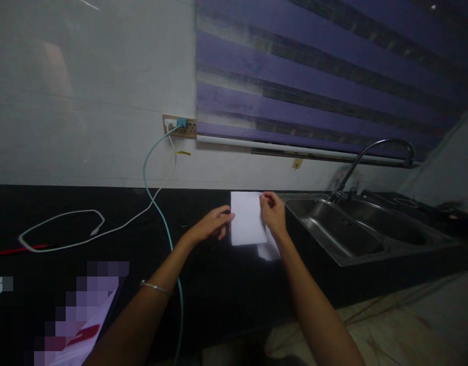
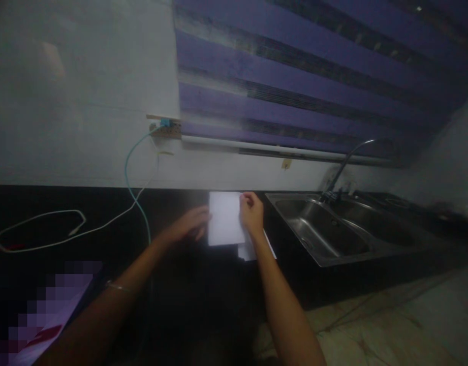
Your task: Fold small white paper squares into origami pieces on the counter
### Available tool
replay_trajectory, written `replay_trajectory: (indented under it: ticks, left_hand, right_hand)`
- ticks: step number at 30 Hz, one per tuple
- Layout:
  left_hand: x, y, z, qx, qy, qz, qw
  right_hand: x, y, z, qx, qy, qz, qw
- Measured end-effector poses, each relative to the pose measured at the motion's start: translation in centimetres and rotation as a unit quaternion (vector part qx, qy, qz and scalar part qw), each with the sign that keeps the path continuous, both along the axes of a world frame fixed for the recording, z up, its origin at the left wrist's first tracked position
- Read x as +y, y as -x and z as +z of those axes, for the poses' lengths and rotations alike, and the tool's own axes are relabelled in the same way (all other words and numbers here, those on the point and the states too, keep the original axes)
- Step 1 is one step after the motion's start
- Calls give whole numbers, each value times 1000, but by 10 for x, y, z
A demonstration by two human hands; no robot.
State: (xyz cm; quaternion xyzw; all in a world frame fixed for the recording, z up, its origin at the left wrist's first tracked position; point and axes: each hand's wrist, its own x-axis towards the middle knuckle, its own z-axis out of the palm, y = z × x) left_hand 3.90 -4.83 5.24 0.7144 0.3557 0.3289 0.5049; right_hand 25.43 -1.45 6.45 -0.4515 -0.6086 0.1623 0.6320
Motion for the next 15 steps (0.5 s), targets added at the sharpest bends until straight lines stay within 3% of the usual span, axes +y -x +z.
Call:
replay_trajectory:
  ticks: [4, 8, 11, 15]
  left_hand:
    - [3, 8, -1, -32, -20, -1, 999]
    - [7, 16, -1, -73, -16, 68, 995]
    - [9, 19, 0, -124, -1, 100, 987]
    - [7, 19, 3, -172, 41, 85, 981]
  right_hand:
    - [-5, 14, -9, 94, 84, 119, 985]
    - [-11, 15, -13, 96, 161, 290, 939]
    - [-11, 15, -16, 81, 147, 309, 936]
    - [-6, 17, -23, 110, 115, 277, 948]
